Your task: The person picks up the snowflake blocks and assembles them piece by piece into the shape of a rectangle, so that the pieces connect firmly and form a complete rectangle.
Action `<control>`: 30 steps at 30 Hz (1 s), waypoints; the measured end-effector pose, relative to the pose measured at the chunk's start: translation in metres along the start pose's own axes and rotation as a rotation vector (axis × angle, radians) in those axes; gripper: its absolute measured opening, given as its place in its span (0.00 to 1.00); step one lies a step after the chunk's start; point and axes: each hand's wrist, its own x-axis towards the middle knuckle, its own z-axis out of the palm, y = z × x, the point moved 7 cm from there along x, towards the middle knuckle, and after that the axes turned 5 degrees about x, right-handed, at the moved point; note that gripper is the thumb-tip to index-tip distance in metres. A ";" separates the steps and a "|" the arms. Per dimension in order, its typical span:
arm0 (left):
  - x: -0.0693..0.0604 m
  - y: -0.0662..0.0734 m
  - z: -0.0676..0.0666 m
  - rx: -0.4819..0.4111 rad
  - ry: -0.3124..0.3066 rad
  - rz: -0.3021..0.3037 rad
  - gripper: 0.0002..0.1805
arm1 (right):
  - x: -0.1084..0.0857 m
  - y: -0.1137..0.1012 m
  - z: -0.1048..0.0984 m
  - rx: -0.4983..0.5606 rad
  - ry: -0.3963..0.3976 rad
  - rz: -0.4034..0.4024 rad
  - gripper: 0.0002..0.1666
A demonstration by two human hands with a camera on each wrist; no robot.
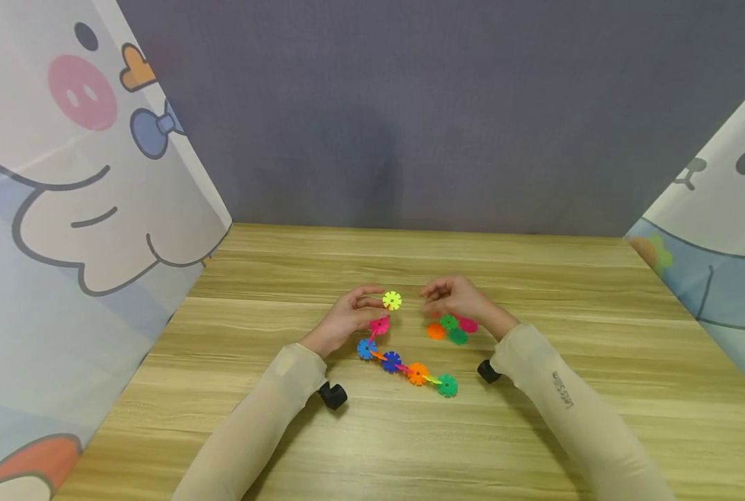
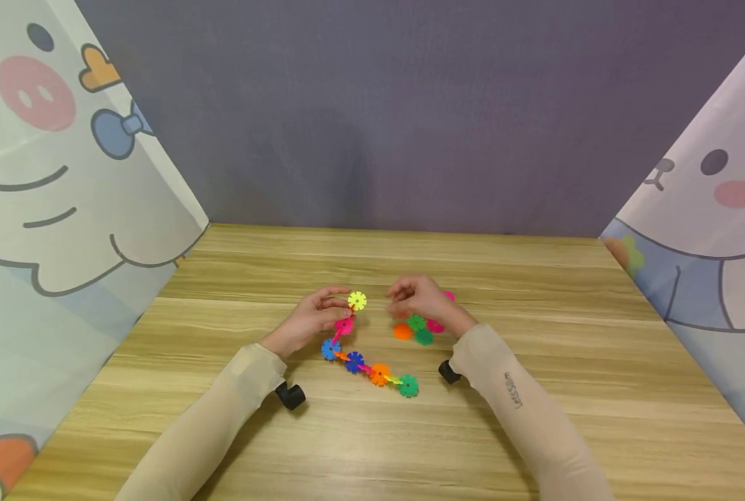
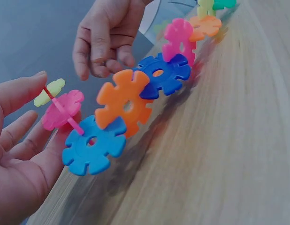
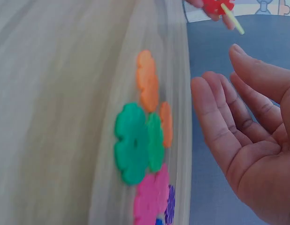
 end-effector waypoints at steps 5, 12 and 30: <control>-0.002 0.001 0.000 -0.017 -0.021 0.009 0.30 | -0.006 0.005 -0.002 -0.075 -0.028 0.017 0.20; -0.003 -0.001 -0.005 0.012 0.002 0.039 0.30 | -0.012 0.015 -0.003 -0.131 -0.068 0.039 0.20; -0.007 0.001 -0.008 -0.014 0.048 0.060 0.27 | -0.015 0.023 0.001 -0.077 -0.126 0.035 0.22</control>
